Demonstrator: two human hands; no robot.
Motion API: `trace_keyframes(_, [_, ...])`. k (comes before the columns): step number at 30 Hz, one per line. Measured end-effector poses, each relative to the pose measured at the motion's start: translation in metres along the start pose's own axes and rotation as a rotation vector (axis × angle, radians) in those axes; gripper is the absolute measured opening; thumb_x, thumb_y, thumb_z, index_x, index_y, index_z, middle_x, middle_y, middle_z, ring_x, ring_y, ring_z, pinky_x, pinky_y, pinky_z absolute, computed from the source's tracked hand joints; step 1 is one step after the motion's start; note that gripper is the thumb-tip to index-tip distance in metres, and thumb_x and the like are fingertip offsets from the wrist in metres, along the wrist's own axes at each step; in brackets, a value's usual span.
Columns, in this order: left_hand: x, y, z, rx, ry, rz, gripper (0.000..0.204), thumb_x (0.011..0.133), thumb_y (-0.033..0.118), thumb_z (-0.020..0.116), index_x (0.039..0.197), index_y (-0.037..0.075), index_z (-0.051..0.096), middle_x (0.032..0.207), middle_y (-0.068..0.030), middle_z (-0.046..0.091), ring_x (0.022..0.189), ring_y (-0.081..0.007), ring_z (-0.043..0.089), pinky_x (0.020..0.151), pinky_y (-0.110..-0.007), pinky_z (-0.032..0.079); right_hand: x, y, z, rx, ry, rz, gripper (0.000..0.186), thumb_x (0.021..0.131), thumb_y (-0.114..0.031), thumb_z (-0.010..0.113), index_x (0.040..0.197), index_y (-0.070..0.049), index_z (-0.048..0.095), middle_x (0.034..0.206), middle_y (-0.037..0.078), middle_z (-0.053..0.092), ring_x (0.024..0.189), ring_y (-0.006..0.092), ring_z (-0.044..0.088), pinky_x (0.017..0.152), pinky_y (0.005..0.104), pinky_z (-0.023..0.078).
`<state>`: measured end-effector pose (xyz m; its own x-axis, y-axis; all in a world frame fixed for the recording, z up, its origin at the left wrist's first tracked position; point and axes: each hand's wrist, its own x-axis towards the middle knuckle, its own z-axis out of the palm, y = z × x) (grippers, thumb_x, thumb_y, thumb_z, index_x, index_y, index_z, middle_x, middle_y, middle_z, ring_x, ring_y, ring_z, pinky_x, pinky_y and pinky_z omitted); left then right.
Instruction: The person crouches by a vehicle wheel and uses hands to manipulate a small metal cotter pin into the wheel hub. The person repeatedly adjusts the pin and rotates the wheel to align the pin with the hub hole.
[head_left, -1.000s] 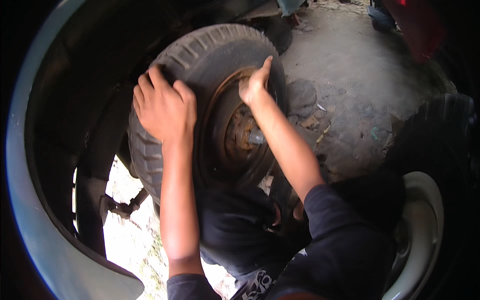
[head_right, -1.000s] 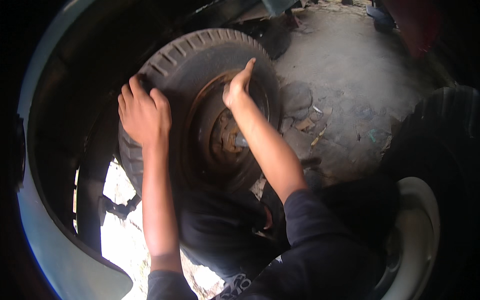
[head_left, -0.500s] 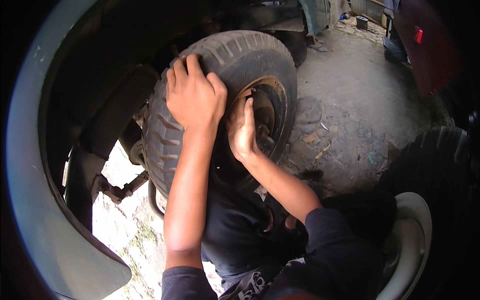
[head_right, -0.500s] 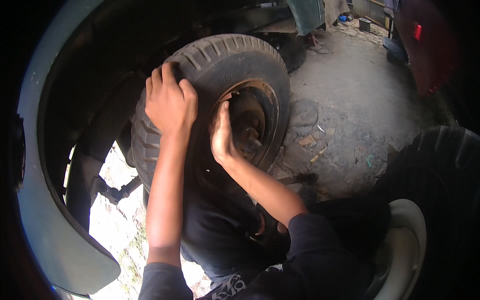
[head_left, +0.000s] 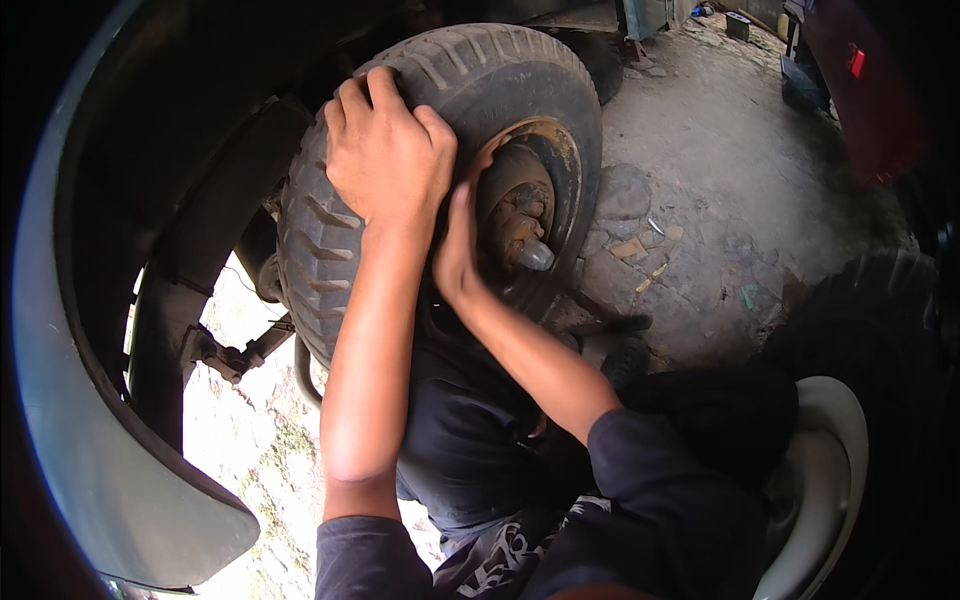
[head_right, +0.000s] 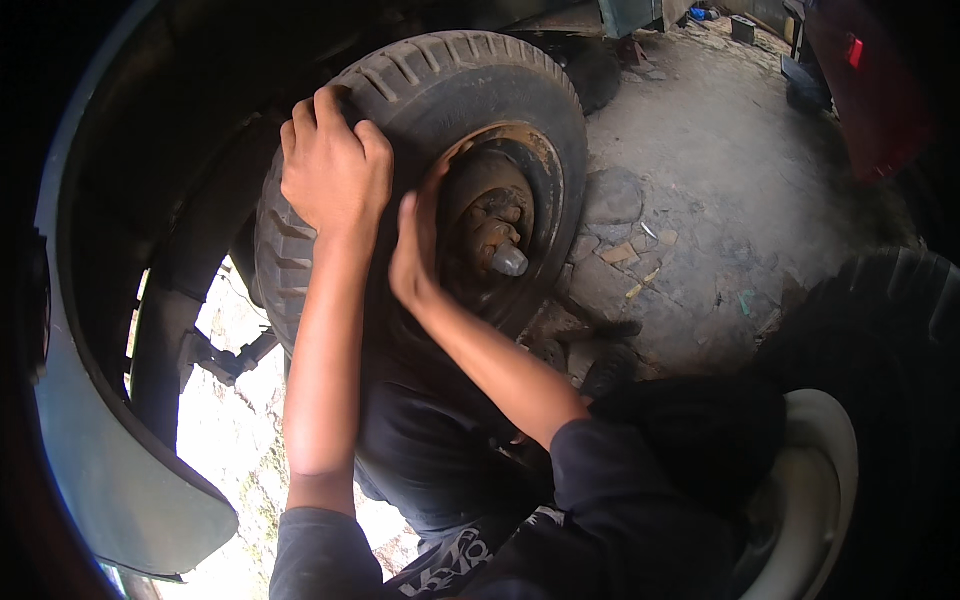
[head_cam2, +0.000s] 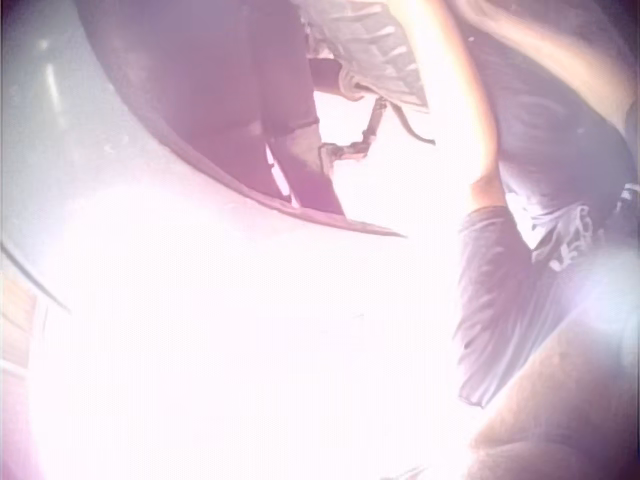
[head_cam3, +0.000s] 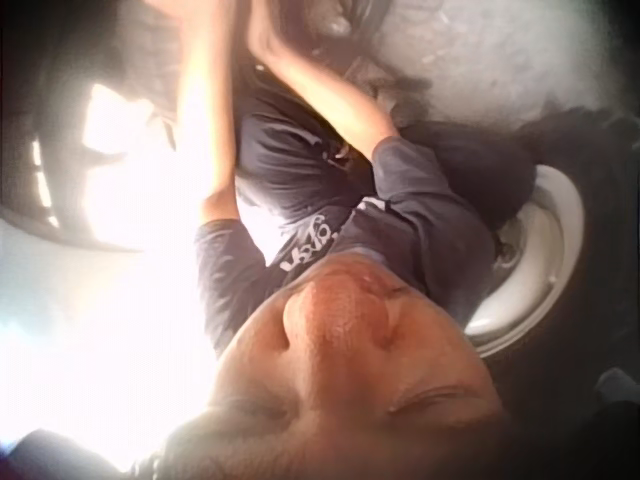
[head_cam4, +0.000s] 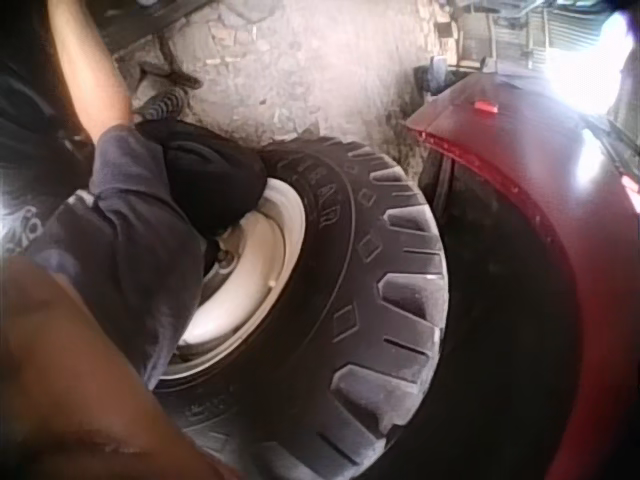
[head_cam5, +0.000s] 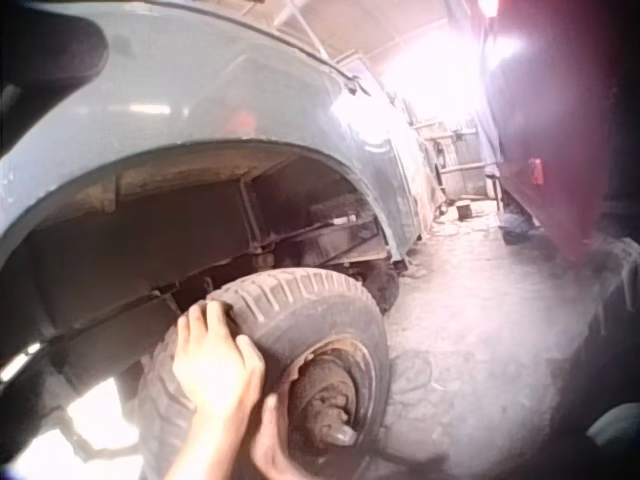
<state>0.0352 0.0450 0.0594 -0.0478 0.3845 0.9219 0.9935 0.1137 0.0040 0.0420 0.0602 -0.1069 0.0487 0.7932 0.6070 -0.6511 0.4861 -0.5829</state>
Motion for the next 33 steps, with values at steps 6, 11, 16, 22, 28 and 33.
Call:
trace_keyframes(6, [0.0, -0.004, -0.004, 0.029, 0.003, 0.01, 0.046, 0.089, 0.023, 0.06, 0.132, 0.008, 0.067, 0.132, -0.0157, 0.069, 0.126, -0.0391, 0.065, 0.097, -0.054, 0.06, -0.013, -0.021, 0.001, 0.169, -0.068, -0.015, 0.09, 0.118, -0.061, 0.016, 0.173, 0.006, -0.006, 0.185, 0.022, -0.012, 0.171, 0.0308, -0.011, 0.138, 0.0444, -0.002])
trace_keyframes(11, [0.0, -0.005, 0.005, 0.045, 0.11, 0.065, 0.04, 0.084, 0.023, 0.066, 0.119, 0.005, 0.068, 0.124, -0.0168, 0.07, 0.116, -0.0393, 0.068, 0.088, -0.052, 0.064, -0.026, -0.008, -0.006, -0.097, -0.114, -0.038, 0.092, 0.118, -0.056, 0.03, 0.172, 0.011, 0.0, 0.184, 0.027, -0.004, 0.171, 0.035, -0.004, 0.138, 0.0432, 0.002])
trace_keyframes(16, [-0.002, -0.006, 0.005, 0.038, 0.117, 0.101, 0.04, 0.084, 0.023, 0.066, 0.12, 0.005, 0.069, 0.127, -0.0157, 0.07, 0.118, -0.0379, 0.068, 0.086, -0.052, 0.064, -0.093, -0.015, -0.013, -0.317, -0.117, 0.018, 0.068, 0.107, -0.02, 0.069, 0.163, 0.008, 0.041, 0.162, 0.03, 0.051, 0.154, 0.0337, 0.049, 0.124, 0.0421, 0.042])
trace_keyframes(22, [-0.004, -0.011, 0.003, -0.002, 0.119, 0.142, 0.04, 0.084, 0.021, 0.065, 0.121, 0.006, 0.071, 0.129, -0.0147, 0.071, 0.122, -0.0368, 0.068, 0.092, -0.05, 0.063, -0.088, 0.008, -0.025, -0.316, 0.173, 0.169, 0.018, 0.106, -0.012, 0.075, 0.118, 0.001, 0.07, 0.104, 0.01, 0.082, 0.103, 0.0182, 0.078, 0.088, 0.0299, 0.06])
trace_keyframes(28, [-0.005, -0.011, -0.017, -0.681, 0.13, 0.571, 0.035, 0.079, -0.008, 0.059, 0.106, 0.002, 0.081, 0.12, -0.0155, 0.078, 0.112, -0.0335, 0.076, 0.1, -0.042, 0.06, -0.05, -0.011, -0.081, 0.104, 0.402, 0.258, 0.012, 0.112, -0.014, 0.068, 0.113, -0.002, 0.07, 0.105, 0.001, 0.07, 0.091, 0.0059, 0.064, 0.08, 0.0275, 0.058])
trace_keyframes(33, [-0.017, 0.0, -0.021, -0.901, -0.571, 0.485, 0.032, 0.085, -0.01, 0.073, 0.113, 0.002, 0.081, 0.134, -0.0164, 0.076, 0.124, -0.0366, 0.074, 0.105, -0.043, 0.06, -0.029, -0.063, -0.095, 0.204, 0.419, 0.148, 0.02, 0.112, -0.016, 0.067, 0.126, -0.001, 0.07, 0.119, 0.009, 0.075, 0.105, 0.0144, 0.074, 0.093, 0.0338, 0.062])
